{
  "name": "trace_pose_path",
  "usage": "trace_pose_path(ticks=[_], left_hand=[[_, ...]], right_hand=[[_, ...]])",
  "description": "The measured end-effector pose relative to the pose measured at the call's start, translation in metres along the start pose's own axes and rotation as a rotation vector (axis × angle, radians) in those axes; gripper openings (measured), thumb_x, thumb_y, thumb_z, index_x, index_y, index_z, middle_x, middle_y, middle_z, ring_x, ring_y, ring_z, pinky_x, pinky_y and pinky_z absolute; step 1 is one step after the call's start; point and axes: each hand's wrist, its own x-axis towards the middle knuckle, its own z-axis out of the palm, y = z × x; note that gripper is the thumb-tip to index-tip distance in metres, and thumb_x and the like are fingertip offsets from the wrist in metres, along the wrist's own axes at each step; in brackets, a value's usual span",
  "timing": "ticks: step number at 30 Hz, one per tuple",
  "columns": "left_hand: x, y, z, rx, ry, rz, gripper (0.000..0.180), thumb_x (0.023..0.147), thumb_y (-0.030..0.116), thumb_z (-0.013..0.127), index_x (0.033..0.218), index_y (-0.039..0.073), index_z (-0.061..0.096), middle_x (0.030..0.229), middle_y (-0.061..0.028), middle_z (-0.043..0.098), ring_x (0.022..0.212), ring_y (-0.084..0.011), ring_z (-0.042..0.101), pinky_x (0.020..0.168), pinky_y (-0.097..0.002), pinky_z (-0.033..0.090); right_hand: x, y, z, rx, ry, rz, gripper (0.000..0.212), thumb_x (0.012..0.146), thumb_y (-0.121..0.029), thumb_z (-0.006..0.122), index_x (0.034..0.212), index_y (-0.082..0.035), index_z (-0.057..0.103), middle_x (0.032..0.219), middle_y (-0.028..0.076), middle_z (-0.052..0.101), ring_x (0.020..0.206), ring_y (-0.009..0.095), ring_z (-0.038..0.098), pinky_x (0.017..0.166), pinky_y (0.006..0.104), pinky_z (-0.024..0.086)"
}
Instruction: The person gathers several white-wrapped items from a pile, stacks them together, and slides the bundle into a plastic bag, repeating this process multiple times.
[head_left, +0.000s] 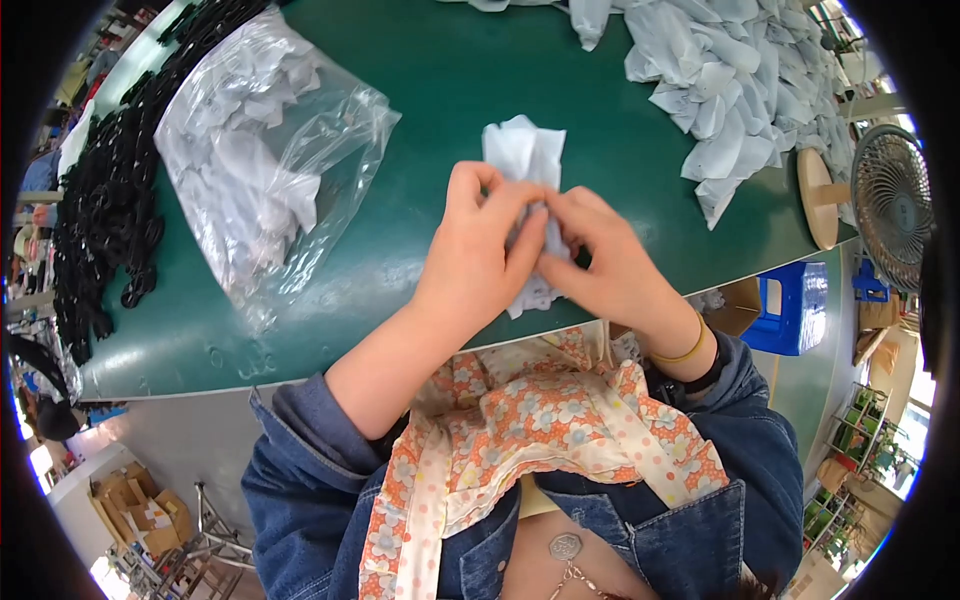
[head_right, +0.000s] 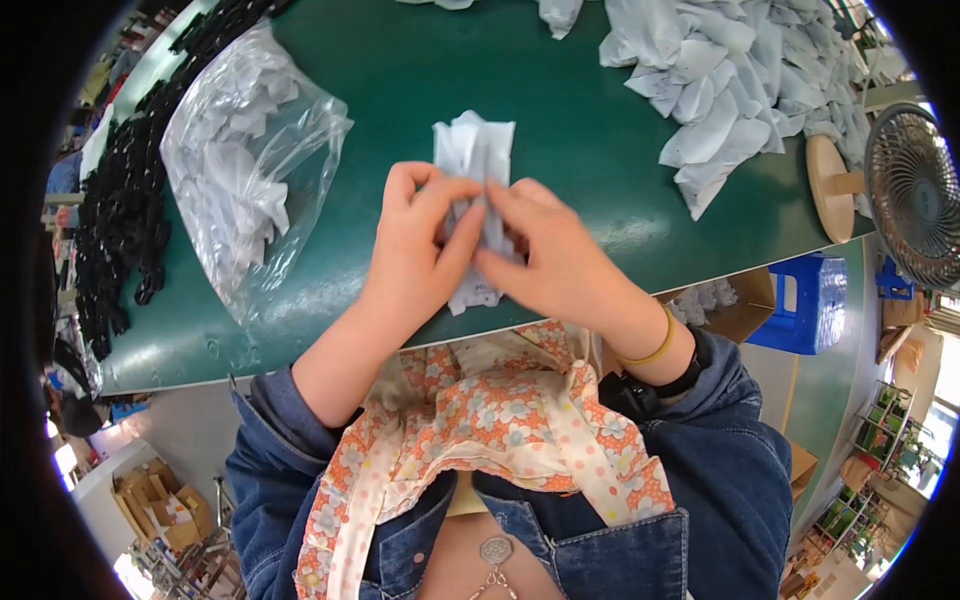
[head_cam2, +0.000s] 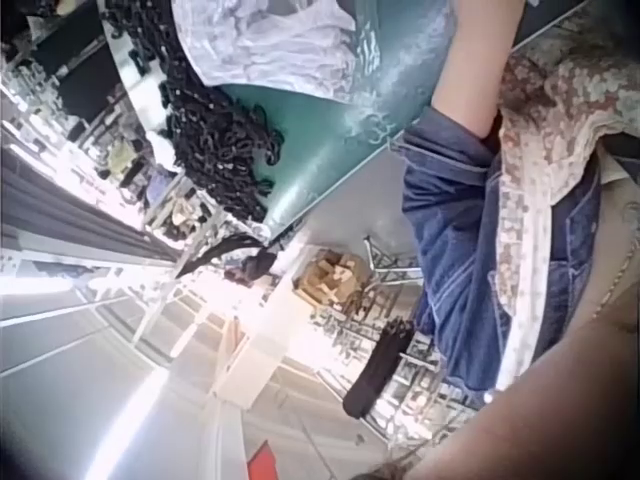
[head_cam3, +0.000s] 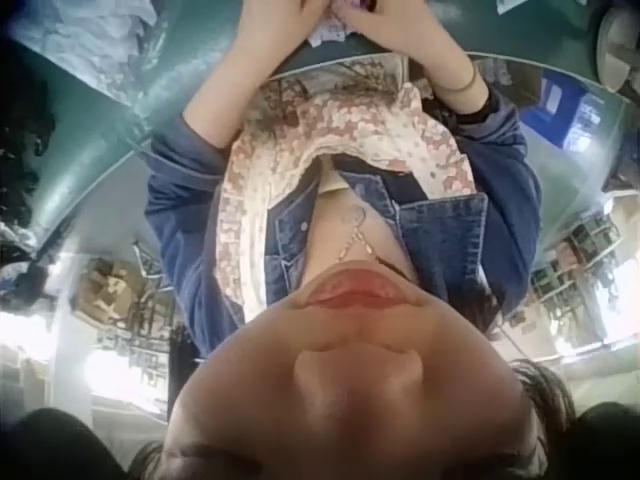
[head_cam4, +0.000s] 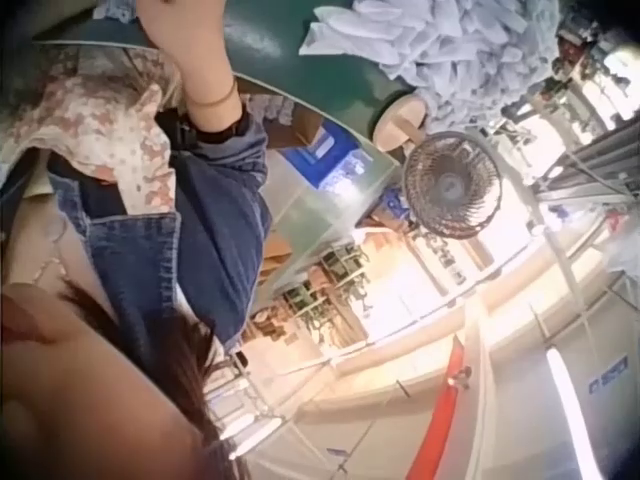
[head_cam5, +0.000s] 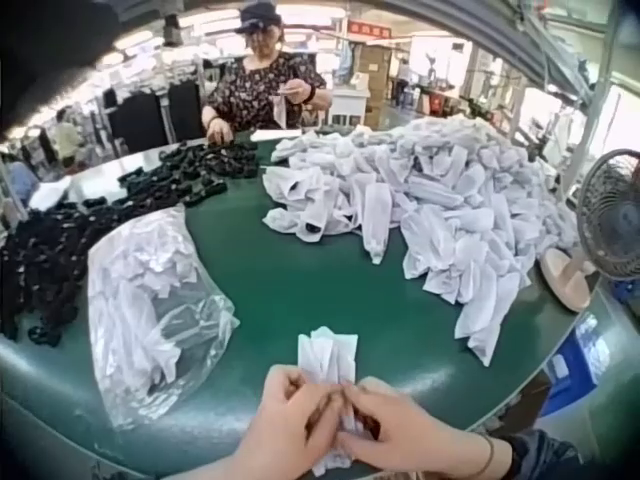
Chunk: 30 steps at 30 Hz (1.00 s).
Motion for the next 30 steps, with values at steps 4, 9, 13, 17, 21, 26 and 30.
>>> trace_pose_path(ticks=[4,9,13,17,21,26,30], left_hand=[[0.001,0.002,-0.001,0.058,-0.036,0.056,0.021,0.079,0.006,0.066,0.1,0.005,0.062,0.101,-0.0139,0.044,0.065,-0.0276,0.057,0.059,-0.0383,0.05],[-0.001,0.007,-0.005,0.091,-0.103,0.001,0.02,0.077,0.007,0.068,0.097,0.006,0.065,0.1,-0.0126,0.042,0.063,-0.0253,0.057,0.058,-0.0366,0.05],[0.002,0.015,-0.004,0.071,-0.097,0.0,0.019,0.077,0.006,0.068,0.096,0.006,0.065,0.1,-0.0122,0.042,0.063,-0.025,0.057,0.058,-0.0361,0.051],[0.0,0.011,-0.003,0.05,-0.107,-0.022,0.02,0.076,0.006,0.068,0.096,0.006,0.065,0.099,-0.0117,0.041,0.063,-0.0248,0.057,0.058,-0.036,0.051],[-0.003,0.008,-0.004,0.052,-0.09,-0.027,0.02,0.076,0.006,0.068,0.096,0.006,0.065,0.098,-0.0115,0.041,0.063,-0.025,0.056,0.057,-0.0362,0.05],[-0.001,0.01,-0.003,0.055,-0.078,0.008,0.02,0.076,0.006,0.068,0.095,0.006,0.065,0.097,-0.0113,0.041,0.063,-0.0253,0.056,0.058,-0.0364,0.05],[0.0,0.008,-0.001,0.057,-0.053,0.011,0.02,0.076,0.006,0.068,0.095,0.006,0.065,0.096,-0.0114,0.041,0.064,-0.0256,0.056,0.058,-0.0362,0.05]], right_hand=[[0.001,0.007,-0.02,0.134,-0.204,-0.051,0.048,0.077,0.0,0.065,0.124,0.001,0.055,0.084,0.006,0.049,0.074,0.016,0.051,0.067,0.027,0.045],[0.023,0.022,-0.066,-0.121,-0.24,-0.089,0.026,0.08,-0.002,0.061,0.104,0.005,0.06,0.103,0.015,0.058,0.087,0.027,0.062,0.08,0.0339,0.049],[0.04,0.084,-0.128,-1.083,0.482,0.022,0.027,0.085,-0.016,0.06,0.102,0.006,0.06,0.111,0.019,0.058,0.09,0.04,0.059,0.082,0.0404,0.048],[0.021,0.065,-0.098,-1.089,0.368,0.023,0.027,0.084,-0.019,0.064,0.097,0.005,0.06,0.106,0.017,0.058,0.087,0.037,0.059,0.077,0.0403,0.048],[-0.011,0.022,-0.057,-1.032,0.349,-0.144,0.025,0.082,-0.018,0.068,0.094,0.002,0.06,0.098,0.016,0.058,0.084,0.035,0.058,0.072,0.0385,0.047],[-0.021,0.022,-0.055,-0.755,0.37,0.244,0.025,0.078,-0.015,0.072,0.094,-0.001,0.059,0.094,0.016,0.059,0.084,0.034,0.057,0.071,0.0355,0.046],[-0.013,0.027,-0.061,-0.628,0.422,0.356,0.025,0.076,-0.012,0.073,0.095,-0.002,0.058,0.094,0.016,0.059,0.086,0.032,0.057,0.073,0.0345,0.046]])
